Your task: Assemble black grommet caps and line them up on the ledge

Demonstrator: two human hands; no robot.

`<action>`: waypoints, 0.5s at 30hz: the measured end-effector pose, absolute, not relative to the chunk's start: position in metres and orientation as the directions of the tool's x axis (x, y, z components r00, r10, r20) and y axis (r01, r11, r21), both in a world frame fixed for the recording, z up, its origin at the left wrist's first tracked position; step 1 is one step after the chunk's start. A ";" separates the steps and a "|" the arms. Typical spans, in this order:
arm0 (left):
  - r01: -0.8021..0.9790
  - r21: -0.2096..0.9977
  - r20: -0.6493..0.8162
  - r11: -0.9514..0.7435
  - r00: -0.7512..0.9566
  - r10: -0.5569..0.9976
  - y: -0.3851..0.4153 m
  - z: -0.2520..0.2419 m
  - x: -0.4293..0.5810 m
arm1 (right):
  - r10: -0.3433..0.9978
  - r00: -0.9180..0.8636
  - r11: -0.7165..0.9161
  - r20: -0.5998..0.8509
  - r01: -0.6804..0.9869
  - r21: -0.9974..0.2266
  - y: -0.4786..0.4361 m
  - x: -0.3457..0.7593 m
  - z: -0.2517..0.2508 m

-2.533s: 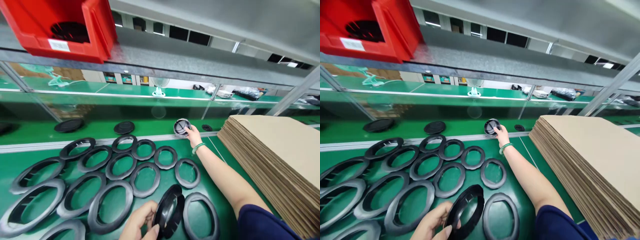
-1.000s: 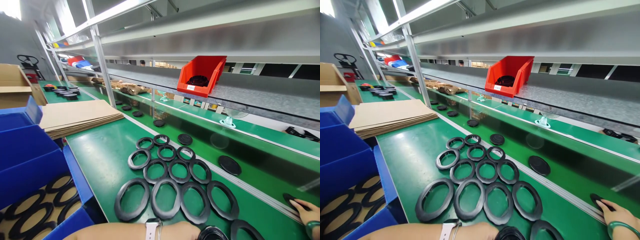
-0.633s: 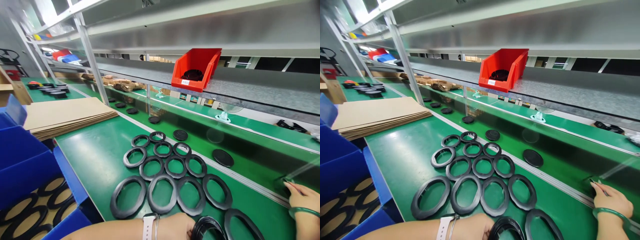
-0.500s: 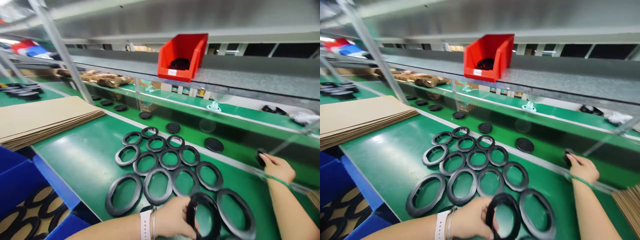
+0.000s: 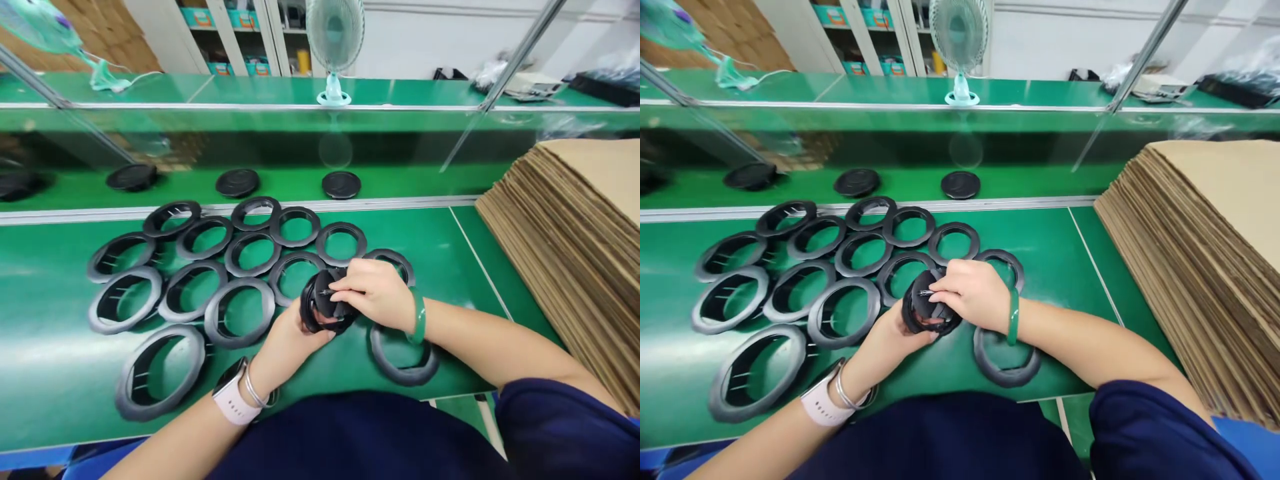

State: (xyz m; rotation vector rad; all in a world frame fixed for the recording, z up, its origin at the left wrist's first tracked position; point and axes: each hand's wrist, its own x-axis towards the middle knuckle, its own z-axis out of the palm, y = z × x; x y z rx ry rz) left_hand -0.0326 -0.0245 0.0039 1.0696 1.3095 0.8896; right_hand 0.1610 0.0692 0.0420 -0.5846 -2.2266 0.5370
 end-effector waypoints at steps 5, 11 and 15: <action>0.037 0.952 -0.306 0.305 0.014 0.952 -0.026 0.001 -0.032 | 0.412 -0.709 0.909 0.572 0.273 -0.315 0.072 0.158 0.022; 0.036 0.952 -0.305 0.305 -0.022 0.952 -0.028 0.004 -0.029 | 0.366 -0.799 0.930 0.476 0.334 -0.155 0.065 0.155 0.023; 0.045 0.946 -0.320 0.322 -0.039 0.947 -0.026 0.006 -0.028 | 0.333 -0.845 0.940 0.418 0.329 -0.084 0.065 0.153 0.022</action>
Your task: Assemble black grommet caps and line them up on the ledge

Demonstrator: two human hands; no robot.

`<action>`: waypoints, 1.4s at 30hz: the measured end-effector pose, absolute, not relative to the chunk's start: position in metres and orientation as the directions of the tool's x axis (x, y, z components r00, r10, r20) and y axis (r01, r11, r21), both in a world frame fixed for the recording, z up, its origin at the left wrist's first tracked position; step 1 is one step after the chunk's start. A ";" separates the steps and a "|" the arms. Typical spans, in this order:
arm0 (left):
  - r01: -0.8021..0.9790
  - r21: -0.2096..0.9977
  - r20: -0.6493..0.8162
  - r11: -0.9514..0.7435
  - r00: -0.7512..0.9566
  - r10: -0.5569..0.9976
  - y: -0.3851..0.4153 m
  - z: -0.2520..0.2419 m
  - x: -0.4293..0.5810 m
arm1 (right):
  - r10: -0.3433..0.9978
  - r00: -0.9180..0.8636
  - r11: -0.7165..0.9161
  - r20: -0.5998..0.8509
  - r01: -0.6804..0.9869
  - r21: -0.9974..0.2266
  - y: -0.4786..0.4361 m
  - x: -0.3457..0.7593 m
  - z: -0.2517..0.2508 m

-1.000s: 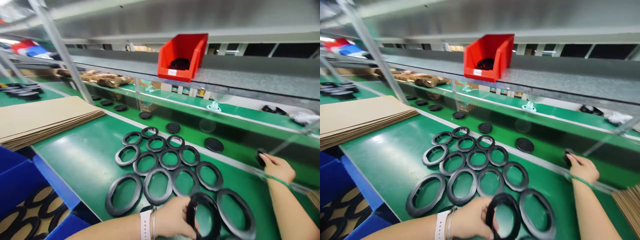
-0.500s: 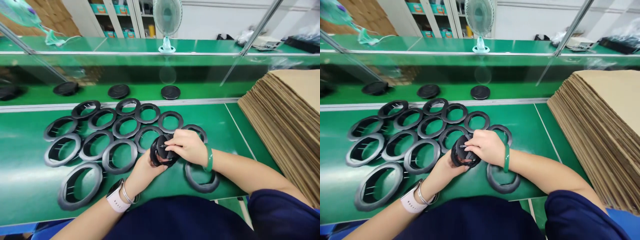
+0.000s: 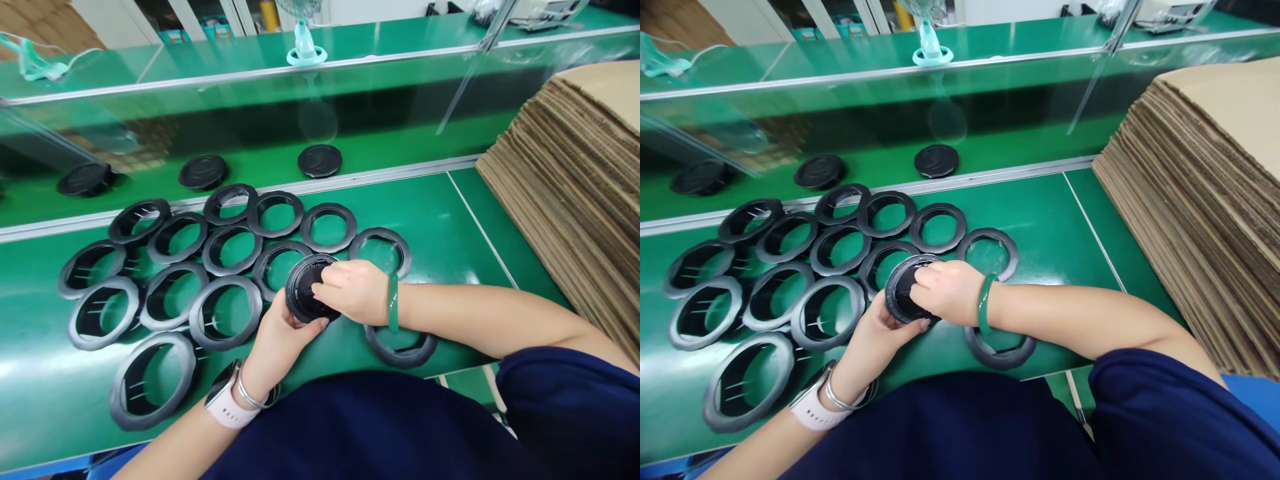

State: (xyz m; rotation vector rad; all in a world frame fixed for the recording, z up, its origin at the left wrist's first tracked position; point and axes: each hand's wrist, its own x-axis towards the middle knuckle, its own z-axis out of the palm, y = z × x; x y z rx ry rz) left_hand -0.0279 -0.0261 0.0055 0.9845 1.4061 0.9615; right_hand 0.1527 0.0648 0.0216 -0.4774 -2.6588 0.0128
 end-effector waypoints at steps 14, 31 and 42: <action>0.104 0.943 -0.316 0.317 -0.027 0.948 -0.028 0.006 -0.027 | 0.434 -0.863 0.892 0.258 0.372 -0.256 0.065 0.150 0.026; 0.181 0.931 -0.311 0.317 -0.062 0.948 -0.030 0.005 -0.026 | 0.501 -0.832 0.865 0.237 0.476 -0.158 0.046 0.144 0.029; -0.053 0.965 -0.262 0.258 -0.083 0.962 -0.029 0.011 -0.024 | 0.625 -0.601 0.776 0.498 0.408 -0.481 0.067 0.158 0.045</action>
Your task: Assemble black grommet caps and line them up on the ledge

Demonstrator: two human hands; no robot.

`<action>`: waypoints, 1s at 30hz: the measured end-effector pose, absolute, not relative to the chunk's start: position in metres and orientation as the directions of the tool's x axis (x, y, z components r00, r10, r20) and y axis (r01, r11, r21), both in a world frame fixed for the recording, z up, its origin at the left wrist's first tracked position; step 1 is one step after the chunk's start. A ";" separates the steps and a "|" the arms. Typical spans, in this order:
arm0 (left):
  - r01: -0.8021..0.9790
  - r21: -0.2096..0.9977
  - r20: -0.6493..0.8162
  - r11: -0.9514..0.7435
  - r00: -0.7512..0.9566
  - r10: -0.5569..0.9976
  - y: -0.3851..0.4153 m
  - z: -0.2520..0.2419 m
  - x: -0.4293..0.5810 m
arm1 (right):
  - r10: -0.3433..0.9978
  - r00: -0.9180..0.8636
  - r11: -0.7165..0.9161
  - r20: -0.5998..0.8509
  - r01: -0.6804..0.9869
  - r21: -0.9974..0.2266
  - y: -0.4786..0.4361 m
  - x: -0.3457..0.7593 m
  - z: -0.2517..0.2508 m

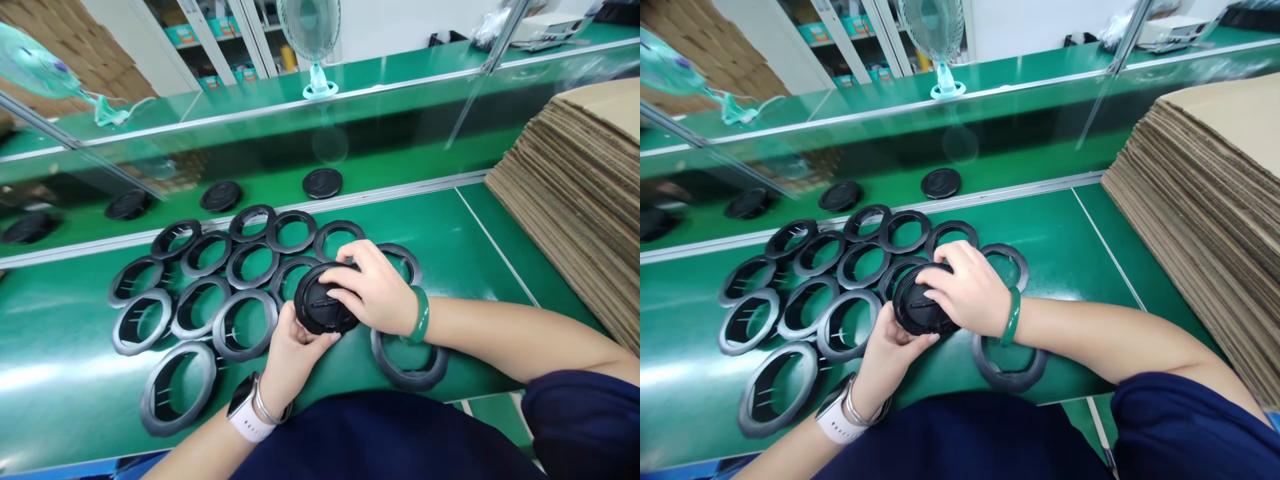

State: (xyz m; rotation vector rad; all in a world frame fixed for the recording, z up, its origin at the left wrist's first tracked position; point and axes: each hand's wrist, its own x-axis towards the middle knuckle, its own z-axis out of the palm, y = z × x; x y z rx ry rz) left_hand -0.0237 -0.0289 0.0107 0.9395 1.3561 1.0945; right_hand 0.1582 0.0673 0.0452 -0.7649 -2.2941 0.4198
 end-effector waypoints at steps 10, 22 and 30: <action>-0.074 0.987 -0.145 0.145 0.008 0.989 -0.036 0.010 -0.030 | 0.820 -0.556 0.383 0.140 0.349 -0.855 0.073 0.152 0.038; 0.239 0.965 -0.100 0.110 -0.057 0.993 -0.037 0.007 -0.033 | 0.860 -0.504 0.320 0.083 0.404 -0.857 0.067 0.146 0.036; 0.191 0.980 -0.046 0.058 -0.067 0.997 -0.039 0.010 -0.029 | 0.800 -0.592 0.359 0.093 0.349 -0.866 0.064 0.152 0.038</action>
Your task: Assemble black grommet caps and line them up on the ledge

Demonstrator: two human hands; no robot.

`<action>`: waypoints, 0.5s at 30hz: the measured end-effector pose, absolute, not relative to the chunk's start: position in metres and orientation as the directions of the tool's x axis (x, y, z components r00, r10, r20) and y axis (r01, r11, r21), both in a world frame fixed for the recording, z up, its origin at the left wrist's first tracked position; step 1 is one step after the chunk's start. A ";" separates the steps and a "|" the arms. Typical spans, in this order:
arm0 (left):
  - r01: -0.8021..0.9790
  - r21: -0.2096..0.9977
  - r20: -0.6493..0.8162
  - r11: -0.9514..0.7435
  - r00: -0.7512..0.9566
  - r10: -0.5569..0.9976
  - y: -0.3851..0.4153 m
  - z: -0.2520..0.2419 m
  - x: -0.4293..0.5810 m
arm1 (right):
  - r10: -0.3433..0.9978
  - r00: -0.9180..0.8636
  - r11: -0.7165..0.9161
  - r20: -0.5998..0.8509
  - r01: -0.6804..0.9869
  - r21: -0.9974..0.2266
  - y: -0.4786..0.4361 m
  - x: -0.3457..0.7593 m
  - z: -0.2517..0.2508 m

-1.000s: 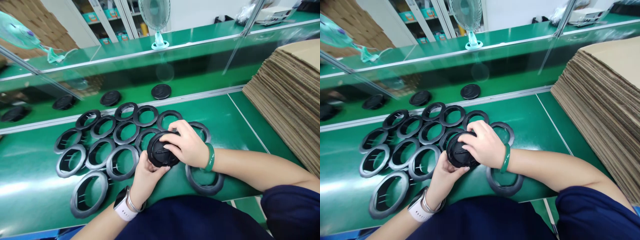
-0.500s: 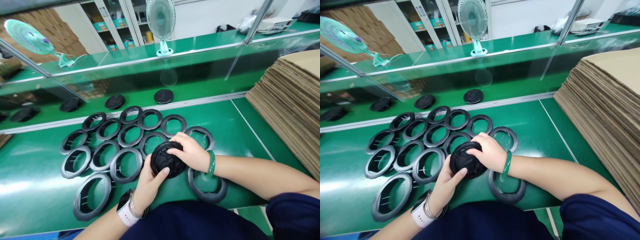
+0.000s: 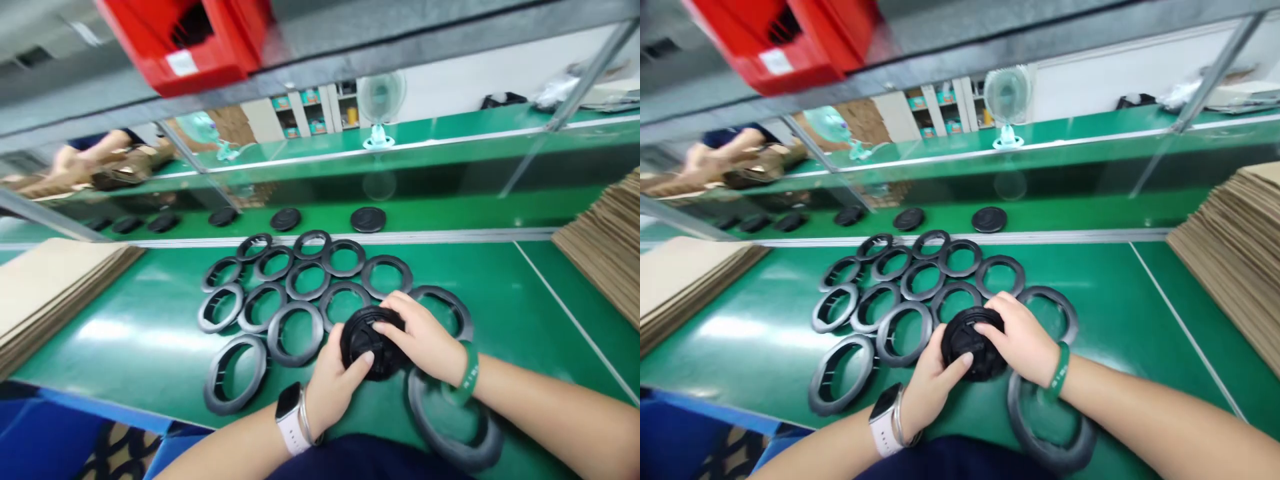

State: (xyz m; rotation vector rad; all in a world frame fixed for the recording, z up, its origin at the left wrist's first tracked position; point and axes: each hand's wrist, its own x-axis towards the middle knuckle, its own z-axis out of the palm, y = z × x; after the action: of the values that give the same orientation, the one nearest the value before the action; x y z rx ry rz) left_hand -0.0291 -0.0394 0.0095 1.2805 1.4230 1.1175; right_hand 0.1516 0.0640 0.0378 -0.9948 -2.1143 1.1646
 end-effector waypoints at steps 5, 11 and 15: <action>0.103 0.994 -0.026 0.036 -0.099 0.995 -0.037 0.008 -0.029 | 0.715 -0.692 0.154 -0.093 0.286 -0.946 0.063 0.156 0.038; 0.171 0.984 -0.039 0.057 -0.111 0.993 -0.037 0.010 -0.028 | 0.742 -0.659 0.181 -0.123 0.373 -0.910 0.059 0.154 0.035; 0.199 0.979 -0.026 0.045 -0.101 0.995 -0.038 0.010 -0.027 | 0.766 -0.627 0.205 -0.144 0.450 -0.869 0.058 0.153 0.034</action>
State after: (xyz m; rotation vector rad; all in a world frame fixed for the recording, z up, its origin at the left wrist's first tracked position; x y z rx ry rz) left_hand -0.0273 -0.0383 0.0104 1.2821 1.4486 1.1513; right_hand 0.1534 0.0575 0.0338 -1.1425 -2.1661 1.3902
